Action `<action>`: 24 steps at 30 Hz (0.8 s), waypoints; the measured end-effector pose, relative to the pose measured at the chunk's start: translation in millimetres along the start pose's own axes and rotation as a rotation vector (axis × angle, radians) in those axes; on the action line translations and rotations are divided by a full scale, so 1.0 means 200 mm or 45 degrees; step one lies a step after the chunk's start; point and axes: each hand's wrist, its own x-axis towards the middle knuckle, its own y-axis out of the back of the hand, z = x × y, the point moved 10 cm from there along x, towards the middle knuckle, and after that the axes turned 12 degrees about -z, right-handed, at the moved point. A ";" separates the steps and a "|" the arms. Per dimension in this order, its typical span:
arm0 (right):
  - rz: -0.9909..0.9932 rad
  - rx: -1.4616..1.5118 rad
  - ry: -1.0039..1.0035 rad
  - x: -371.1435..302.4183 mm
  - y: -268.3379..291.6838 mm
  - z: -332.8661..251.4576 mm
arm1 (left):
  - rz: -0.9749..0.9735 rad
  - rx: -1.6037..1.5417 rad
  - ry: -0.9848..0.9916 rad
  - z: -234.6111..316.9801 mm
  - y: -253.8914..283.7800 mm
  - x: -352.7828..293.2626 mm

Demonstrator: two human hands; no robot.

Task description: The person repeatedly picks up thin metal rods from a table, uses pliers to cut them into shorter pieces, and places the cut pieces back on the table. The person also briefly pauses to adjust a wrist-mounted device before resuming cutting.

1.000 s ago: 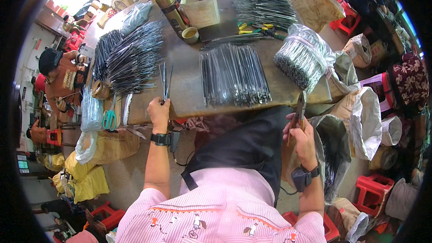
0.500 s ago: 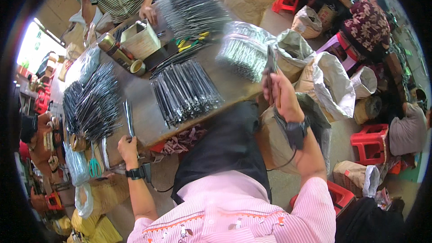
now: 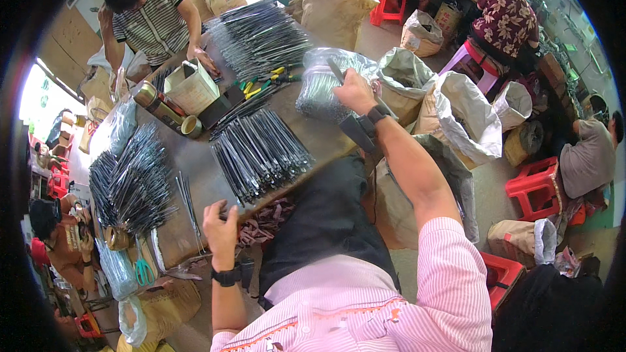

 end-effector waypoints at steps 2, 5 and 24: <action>0.011 -0.022 -0.073 0.01 -0.01 0.04 | -0.031 -0.087 0.036 -0.01 -0.08 0.04; 0.049 0.020 -0.074 0.00 0.02 0.11 | -0.100 0.071 0.076 -0.07 -0.17 0.10; -0.531 2.668 -0.387 -0.29 -0.28 0.23 | -0.180 -0.070 0.502 -0.41 -0.23 0.21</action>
